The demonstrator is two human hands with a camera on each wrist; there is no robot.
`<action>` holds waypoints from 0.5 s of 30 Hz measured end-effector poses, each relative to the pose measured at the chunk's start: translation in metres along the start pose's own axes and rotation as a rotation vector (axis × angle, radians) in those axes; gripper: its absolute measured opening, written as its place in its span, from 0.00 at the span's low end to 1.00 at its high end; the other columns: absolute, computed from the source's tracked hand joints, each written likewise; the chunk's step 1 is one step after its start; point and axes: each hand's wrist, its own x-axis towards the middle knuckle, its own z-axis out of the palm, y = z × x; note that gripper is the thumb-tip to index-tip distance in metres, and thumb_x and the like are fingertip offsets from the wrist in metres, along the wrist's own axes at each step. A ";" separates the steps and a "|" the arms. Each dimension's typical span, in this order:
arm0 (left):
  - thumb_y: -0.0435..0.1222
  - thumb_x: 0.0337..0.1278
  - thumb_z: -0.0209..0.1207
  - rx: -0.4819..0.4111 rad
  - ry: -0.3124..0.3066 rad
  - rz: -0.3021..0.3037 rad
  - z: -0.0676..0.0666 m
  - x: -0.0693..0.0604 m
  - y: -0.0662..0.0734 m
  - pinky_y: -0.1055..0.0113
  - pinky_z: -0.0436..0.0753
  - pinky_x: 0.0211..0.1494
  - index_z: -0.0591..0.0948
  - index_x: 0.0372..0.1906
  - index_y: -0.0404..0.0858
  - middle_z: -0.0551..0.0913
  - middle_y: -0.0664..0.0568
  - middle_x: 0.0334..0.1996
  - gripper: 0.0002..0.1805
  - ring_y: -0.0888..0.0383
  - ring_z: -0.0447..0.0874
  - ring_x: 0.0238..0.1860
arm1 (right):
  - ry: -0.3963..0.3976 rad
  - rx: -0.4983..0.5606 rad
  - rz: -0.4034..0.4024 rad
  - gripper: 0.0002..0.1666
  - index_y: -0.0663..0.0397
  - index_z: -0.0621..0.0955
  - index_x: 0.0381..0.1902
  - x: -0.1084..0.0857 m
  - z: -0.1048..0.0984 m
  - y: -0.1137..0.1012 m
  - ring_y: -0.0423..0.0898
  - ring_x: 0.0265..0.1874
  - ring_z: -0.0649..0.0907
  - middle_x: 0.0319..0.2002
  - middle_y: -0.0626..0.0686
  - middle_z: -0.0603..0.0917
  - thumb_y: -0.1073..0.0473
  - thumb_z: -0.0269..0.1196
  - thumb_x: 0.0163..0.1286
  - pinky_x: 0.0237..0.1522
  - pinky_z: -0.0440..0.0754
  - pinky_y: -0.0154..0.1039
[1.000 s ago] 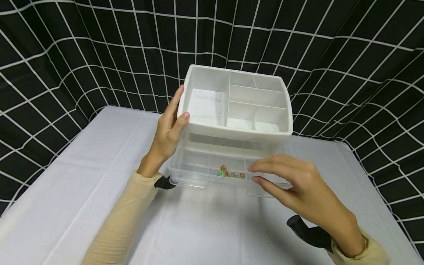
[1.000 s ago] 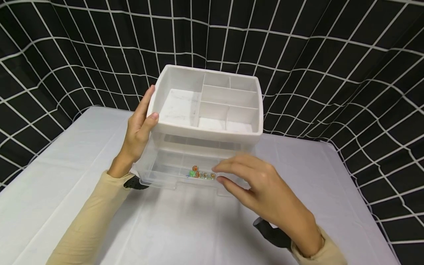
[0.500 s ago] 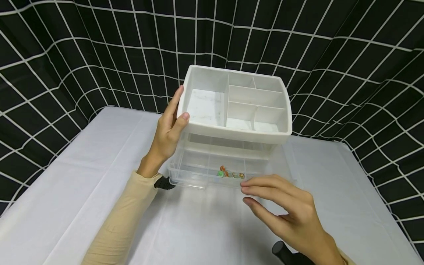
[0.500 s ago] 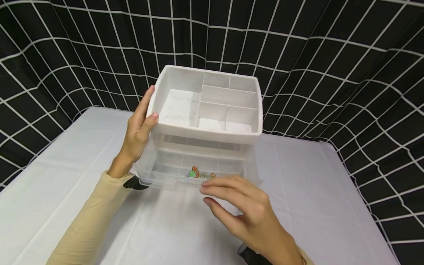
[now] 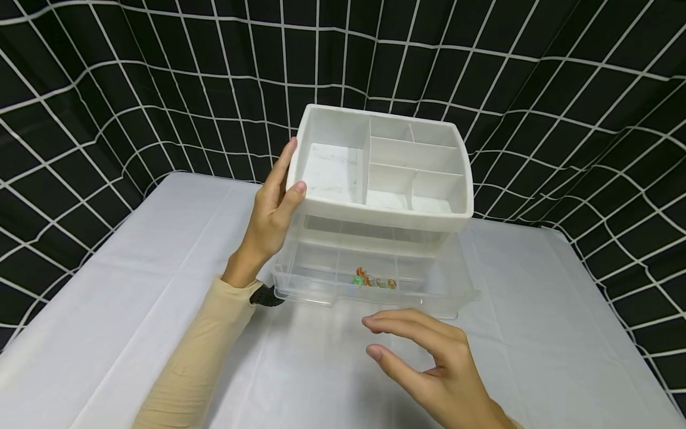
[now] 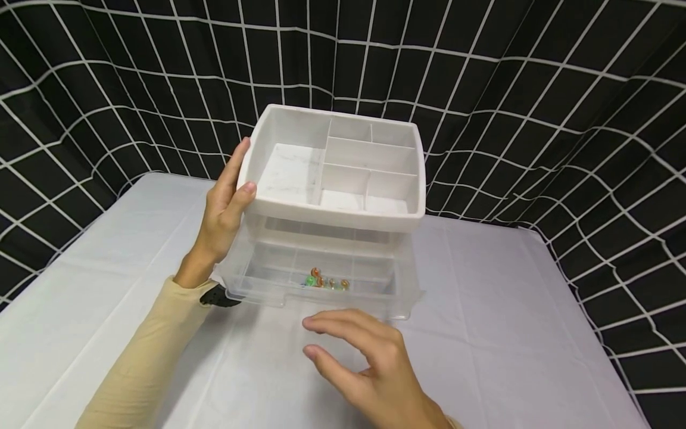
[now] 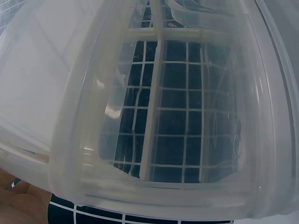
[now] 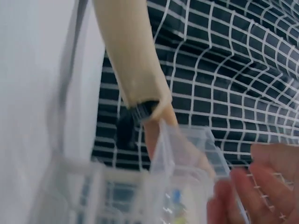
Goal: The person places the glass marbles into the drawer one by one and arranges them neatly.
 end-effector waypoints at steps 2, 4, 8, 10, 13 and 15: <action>0.35 0.70 0.45 0.000 0.000 0.000 0.000 0.000 0.000 0.69 0.73 0.65 0.52 0.79 0.38 0.57 0.47 0.77 0.35 0.48 0.69 0.68 | -0.005 -0.003 0.127 0.20 0.60 0.85 0.49 -0.004 0.002 -0.001 0.42 0.44 0.85 0.43 0.53 0.88 0.74 0.69 0.58 0.53 0.81 0.30; 0.35 0.70 0.45 0.001 -0.002 0.001 0.000 0.000 0.000 0.69 0.73 0.65 0.52 0.79 0.38 0.57 0.46 0.77 0.35 0.49 0.69 0.67 | -0.016 -0.009 0.273 0.22 0.57 0.85 0.50 -0.007 0.003 -0.002 0.40 0.43 0.85 0.44 0.50 0.88 0.75 0.69 0.57 0.51 0.81 0.30; 0.36 0.70 0.45 -0.001 -0.008 0.007 0.000 0.000 0.000 0.69 0.74 0.64 0.51 0.79 0.38 0.57 0.45 0.77 0.35 0.48 0.69 0.67 | -0.042 0.026 0.495 0.18 0.54 0.85 0.50 -0.010 0.005 -0.003 0.40 0.43 0.86 0.45 0.49 0.88 0.72 0.66 0.63 0.50 0.82 0.32; 0.36 0.70 0.45 -0.001 -0.007 0.007 0.000 0.000 -0.001 0.69 0.74 0.64 0.51 0.79 0.38 0.57 0.45 0.77 0.35 0.48 0.69 0.67 | -0.053 0.047 0.566 0.17 0.51 0.85 0.51 -0.011 0.006 -0.003 0.41 0.43 0.87 0.45 0.48 0.89 0.69 0.65 0.66 0.50 0.83 0.33; 0.36 0.70 0.45 -0.001 -0.006 0.005 0.000 0.000 -0.001 0.69 0.74 0.64 0.52 0.79 0.38 0.57 0.44 0.77 0.35 0.48 0.69 0.67 | -0.055 0.099 0.699 0.16 0.48 0.85 0.53 -0.011 0.009 -0.004 0.41 0.45 0.87 0.47 0.48 0.89 0.64 0.64 0.68 0.50 0.83 0.34; 0.36 0.70 0.45 -0.001 -0.006 0.001 0.000 0.000 -0.001 0.70 0.74 0.63 0.52 0.79 0.38 0.57 0.44 0.77 0.35 0.49 0.70 0.66 | -0.047 0.140 0.777 0.16 0.48 0.84 0.55 -0.012 0.011 -0.003 0.42 0.47 0.87 0.48 0.50 0.89 0.62 0.63 0.70 0.51 0.84 0.35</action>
